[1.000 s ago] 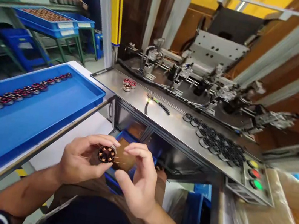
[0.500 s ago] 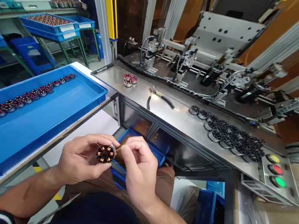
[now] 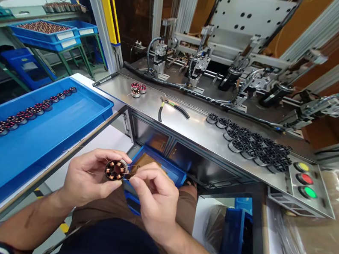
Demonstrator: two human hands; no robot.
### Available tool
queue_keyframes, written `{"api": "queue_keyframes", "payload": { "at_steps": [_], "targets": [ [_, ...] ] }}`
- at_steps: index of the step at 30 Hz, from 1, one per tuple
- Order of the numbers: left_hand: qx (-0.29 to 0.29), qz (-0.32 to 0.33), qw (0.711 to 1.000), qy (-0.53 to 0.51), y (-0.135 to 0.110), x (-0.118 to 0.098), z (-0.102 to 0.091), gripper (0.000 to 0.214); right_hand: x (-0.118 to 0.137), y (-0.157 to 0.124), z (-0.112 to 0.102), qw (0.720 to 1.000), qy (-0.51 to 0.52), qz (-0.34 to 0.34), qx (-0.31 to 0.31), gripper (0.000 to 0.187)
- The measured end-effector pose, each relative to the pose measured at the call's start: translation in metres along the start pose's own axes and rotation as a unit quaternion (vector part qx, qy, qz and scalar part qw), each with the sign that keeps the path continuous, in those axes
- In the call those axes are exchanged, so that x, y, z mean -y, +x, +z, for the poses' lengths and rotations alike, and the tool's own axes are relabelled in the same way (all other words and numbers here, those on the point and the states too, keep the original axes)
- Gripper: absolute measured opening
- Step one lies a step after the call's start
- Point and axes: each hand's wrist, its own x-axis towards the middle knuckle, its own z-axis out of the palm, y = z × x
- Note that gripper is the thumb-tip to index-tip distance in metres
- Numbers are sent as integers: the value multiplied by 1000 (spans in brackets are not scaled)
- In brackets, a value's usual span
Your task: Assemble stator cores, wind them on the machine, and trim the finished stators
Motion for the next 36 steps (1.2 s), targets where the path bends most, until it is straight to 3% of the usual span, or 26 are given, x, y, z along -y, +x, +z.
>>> {"api": "queue_keyframes", "payload": {
  "at_steps": [5, 8, 11, 16, 29, 36],
  "targets": [
    [2, 1, 1000, 7, 1, 0, 3, 55, 1, 4, 0, 999, 11, 17, -33, 11],
    [2, 13, 1000, 15, 3, -1, 5, 53, 0, 5, 0, 999, 29, 28, -5, 6],
    [4, 18, 999, 26, 3, 0, 6, 52, 1, 6, -3, 1000, 7, -4, 14, 7],
    [2, 16, 999, 48, 0, 3, 8, 55, 6, 5, -6, 998, -35, -40, -13, 12],
    [15, -3, 1000, -20, 6, -6, 11, 54, 9, 14, -13, 985, -97, -134, 53, 20],
    [-11, 8, 1000, 16, 2, -5, 12, 56, 13, 1, -3, 974, -118, -193, 17, 30]
  ]
}}
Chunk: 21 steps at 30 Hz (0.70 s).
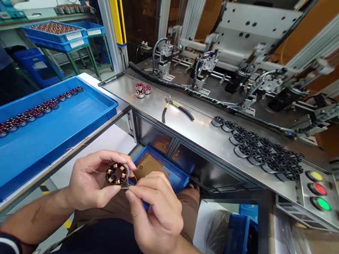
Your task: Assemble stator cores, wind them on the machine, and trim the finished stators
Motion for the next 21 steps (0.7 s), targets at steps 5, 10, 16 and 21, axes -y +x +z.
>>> {"api": "queue_keyframes", "payload": {
  "at_steps": [5, 10, 16, 21],
  "targets": [
    [-13, 7, 1000, -18, 3, -3, 6, 55, -2, -3, 2, 999, -7, -42, 1, 34],
    [19, -78, 990, -114, 7, -8, 5, 44, -11, 8, -14, 999, -2, -46, 29, 37],
    [74, -184, 962, -189, 12, -11, 6, 37, -13, 36, -27, 985, 7, -87, 146, 28],
    [101, -227, 948, -197, 13, -9, 7, 31, -15, 32, -28, 982, -12, -100, 161, 22]
  ]
}}
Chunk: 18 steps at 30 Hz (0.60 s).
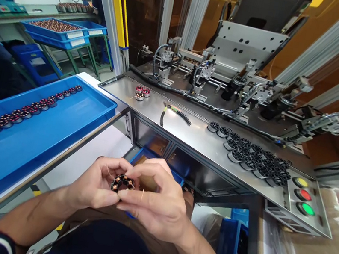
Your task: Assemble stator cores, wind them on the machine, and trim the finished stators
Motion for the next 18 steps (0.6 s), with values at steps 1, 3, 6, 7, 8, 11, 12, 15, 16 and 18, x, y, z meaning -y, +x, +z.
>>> {"api": "queue_keyframes", "payload": {
  "at_steps": [1, 3, 6, 7, 8, 11, 12, 15, 16, 18],
  "targets": [
    [1, -12, 1000, -11, 0, 1, -1, 31, 1, -3, 1, 1000, -20, -7, -9, 25],
    [-5, -32, 999, -34, 0, 4, -2, 33, 4, -9, 4, 996, -78, -27, -44, 28],
    [-15, -21, 998, -56, -2, 8, -1, 36, 12, -14, 10, 980, -164, -49, -105, 23],
    [-16, 0, 998, -56, -3, 10, 0, 37, 15, -15, 13, 975, -182, -49, -121, 22],
    [-18, 29, 998, -52, -4, 11, 2, 37, 17, -16, 15, 971, -193, -47, -136, 22],
    [-34, 130, 991, -17, -4, 14, 6, 40, 22, -18, 24, 963, -197, -29, -182, 26],
    [-40, 160, 986, -3, -4, 14, 8, 43, 22, -18, 26, 961, -193, -20, -196, 29],
    [-61, 224, 972, 29, -3, 14, 10, 49, 24, -19, 35, 958, -175, 12, -224, 32],
    [-69, 237, 968, 39, -3, 14, 10, 50, 25, -20, 38, 958, -169, 25, -230, 32],
    [-84, 248, 963, 54, -4, 15, 10, 48, 26, -20, 43, 956, -147, 62, -247, 28]
  ]
}}
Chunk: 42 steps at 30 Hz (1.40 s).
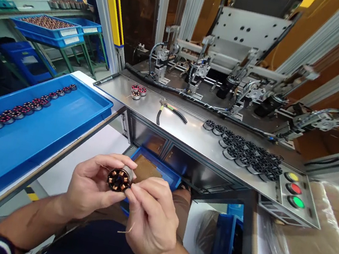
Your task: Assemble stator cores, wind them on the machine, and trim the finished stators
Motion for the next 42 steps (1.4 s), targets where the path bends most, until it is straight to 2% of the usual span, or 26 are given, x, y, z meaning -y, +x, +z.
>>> {"api": "queue_keyframes", "payload": {
  "at_steps": [3, 5, 9, 11, 14, 16, 22, 26, 32, 34, 37, 38, 40, 42],
  "targets": [
    [-18, -3, 1000, 8, -3, 2, 1, 46, 2, -4, 6, 996, 38, 82, -15, 20],
    [-28, -23, 999, 0, -6, 4, 1, 46, 0, -6, 9, 992, 61, 111, -15, 16],
    [-24, -98, 994, -38, -8, 9, -4, 63, -7, -3, 9, 994, 66, 84, 11, 15],
    [12, -142, 988, -53, -7, 11, -10, 70, -10, 2, 6, 996, 60, 67, 23, 17],
    [101, -204, 970, -89, -4, 12, -17, 54, -12, 11, 2, 996, 54, 52, 40, 19],
    [123, -223, 960, -116, -2, 11, -19, 46, -13, 15, -1, 996, 47, 41, 58, 19],
    [117, -203, 958, -163, 2, 12, -18, 40, -13, 20, -10, 992, 12, 42, 122, 16],
    [137, -181, 950, -213, 1, 14, -23, 42, -10, 24, -11, 989, 14, 77, 125, 16],
    [113, -129, 966, -192, 0, 8, -29, 21, -8, 32, -8, 980, 56, 137, 136, 19],
    [85, -128, 963, -221, 2, 6, -26, 19, -9, 34, -9, 980, 68, 118, 147, 19],
    [42, -168, 955, -240, 5, 6, -21, 42, -13, 35, -15, 982, 58, 39, 177, 14],
    [49, -201, 949, -236, 6, 7, -21, 48, -14, 35, -17, 981, 49, 11, 187, 14],
    [111, -274, 927, -231, 6, 10, -21, 54, -17, 34, -23, 978, 31, -32, 202, 18],
    [177, -313, 902, -238, 5, 14, -22, 48, -18, 33, -27, 975, 11, -56, 215, 20]
  ]
}}
